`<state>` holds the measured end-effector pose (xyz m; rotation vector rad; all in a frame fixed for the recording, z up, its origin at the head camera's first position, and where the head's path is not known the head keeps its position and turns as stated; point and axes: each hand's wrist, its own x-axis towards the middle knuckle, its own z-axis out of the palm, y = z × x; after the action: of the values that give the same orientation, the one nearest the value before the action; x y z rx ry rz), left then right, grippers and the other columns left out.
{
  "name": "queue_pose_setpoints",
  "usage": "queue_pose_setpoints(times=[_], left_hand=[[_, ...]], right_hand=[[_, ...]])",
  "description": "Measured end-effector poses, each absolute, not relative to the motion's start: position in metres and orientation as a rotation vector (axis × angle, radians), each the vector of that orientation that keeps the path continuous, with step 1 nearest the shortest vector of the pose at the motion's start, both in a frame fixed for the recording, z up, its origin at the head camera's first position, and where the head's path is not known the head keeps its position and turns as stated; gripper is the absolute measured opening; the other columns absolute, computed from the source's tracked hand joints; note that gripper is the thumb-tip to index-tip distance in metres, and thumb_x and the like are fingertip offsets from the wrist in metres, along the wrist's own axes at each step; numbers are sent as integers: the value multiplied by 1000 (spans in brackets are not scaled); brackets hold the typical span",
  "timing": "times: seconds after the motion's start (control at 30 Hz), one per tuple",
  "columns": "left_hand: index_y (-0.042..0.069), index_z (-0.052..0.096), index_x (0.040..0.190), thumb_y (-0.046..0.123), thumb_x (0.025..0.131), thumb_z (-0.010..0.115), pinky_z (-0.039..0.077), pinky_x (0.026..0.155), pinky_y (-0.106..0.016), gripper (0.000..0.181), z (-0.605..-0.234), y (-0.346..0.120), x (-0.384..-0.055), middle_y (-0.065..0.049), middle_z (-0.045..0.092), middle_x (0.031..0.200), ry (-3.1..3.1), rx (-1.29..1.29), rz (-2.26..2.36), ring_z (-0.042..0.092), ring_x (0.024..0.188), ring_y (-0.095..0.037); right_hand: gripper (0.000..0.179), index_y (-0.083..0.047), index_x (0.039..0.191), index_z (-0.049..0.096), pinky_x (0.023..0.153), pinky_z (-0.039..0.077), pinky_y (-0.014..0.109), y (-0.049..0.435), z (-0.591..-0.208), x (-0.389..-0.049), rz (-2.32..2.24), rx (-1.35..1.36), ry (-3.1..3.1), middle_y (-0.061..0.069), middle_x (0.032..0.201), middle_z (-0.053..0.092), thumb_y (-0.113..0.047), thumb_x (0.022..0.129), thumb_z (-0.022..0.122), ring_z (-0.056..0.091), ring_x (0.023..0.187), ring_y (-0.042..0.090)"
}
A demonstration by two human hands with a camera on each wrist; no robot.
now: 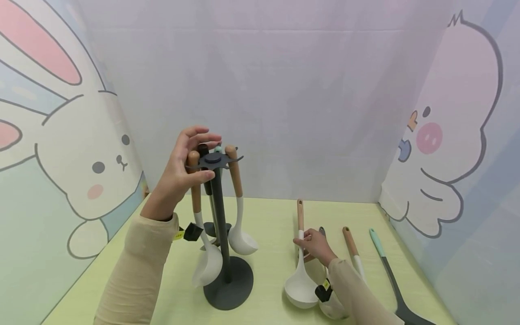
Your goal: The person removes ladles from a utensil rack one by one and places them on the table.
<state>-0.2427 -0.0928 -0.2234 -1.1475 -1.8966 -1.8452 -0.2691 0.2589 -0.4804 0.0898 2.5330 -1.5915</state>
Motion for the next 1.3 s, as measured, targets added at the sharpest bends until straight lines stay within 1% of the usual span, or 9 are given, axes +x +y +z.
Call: queue_pose_setpoints(times=[0.13, 0.23, 0.37, 0.5, 0.8, 1.0, 1.2, 1.3], left_hand=[[4, 29, 145, 11, 74, 71, 47, 96, -37, 83, -224, -93, -244, -15, 45, 143, -1898, -1151, -1843, 40, 135, -24], [3, 29, 145, 12, 74, 72, 47, 96, -38, 84, -224, -93, -244, -15, 45, 142, -1901, -1148, -1836, 40, 135, -24], [0, 28, 146, 12, 73, 71, 47, 96, -39, 85, -223, -93, -244, -16, 45, 142, -1906, -1143, -1833, 40, 135, -25], [0, 28, 145, 9, 73, 70, 47, 96, -38, 84, -223, -93, -244, -17, 44, 143, -1898, -1153, -1844, 40, 135, -25], [2, 29, 145, 11, 73, 72, 47, 97, -34, 84, -223, -96, -246, -18, 43, 144, -1871, -1195, -1902, 41, 135, -27], [3, 30, 146, 10, 74, 72, 48, 96, -31, 84, -223, -99, -247, -16, 43, 145, -1868, -1217, -1942, 41, 135, -26], [-2, 26, 147, 9, 75, 70, 48, 96, -30, 86, -223, -102, -249, -16, 43, 144, -1880, -1237, -1926, 40, 137, -26], [0, 27, 147, 10, 75, 70, 47, 97, -30, 85, -222, -103, -250, -16, 44, 143, -1880, -1245, -1925, 41, 135, -27]], right_hand=[[30, 6, 106, 50, 55, 58, 40, 259, -483, -270, -1567, 76, 2521, 20, 92, 67, -15, 95, 68, 67, 64, 24], [31, 6, 106, 49, 55, 58, 39, 258, -482, -271, -1542, 68, 2517, 19, 92, 67, -15, 95, 68, 66, 62, 23], [31, 6, 106, 50, 54, 57, 37, 258, -483, -272, -1498, 84, 2513, 17, 88, 66, -16, 94, 69, 65, 62, 22], [30, 5, 106, 51, 55, 57, 36, 259, -488, -273, -1471, 102, 2506, 14, 87, 65, -16, 94, 69, 65, 64, 22], [27, 5, 105, 52, 56, 57, 36, 258, -488, -274, -1446, 100, 2495, 15, 90, 64, -14, 95, 68, 66, 66, 22], [27, 4, 104, 53, 56, 56, 34, 259, -490, -275, -1394, 93, 2507, 13, 85, 64, -16, 95, 68, 65, 67, 21], [25, 3, 103, 54, 56, 56, 33, 260, -491, -276, -1385, 93, 2493, 13, 83, 61, -16, 95, 68, 64, 67, 21], [24, 3, 102, 54, 56, 56, 33, 260, -491, -276, -1386, 101, 2490, 13, 83, 60, -16, 95, 68, 64, 67, 21]])
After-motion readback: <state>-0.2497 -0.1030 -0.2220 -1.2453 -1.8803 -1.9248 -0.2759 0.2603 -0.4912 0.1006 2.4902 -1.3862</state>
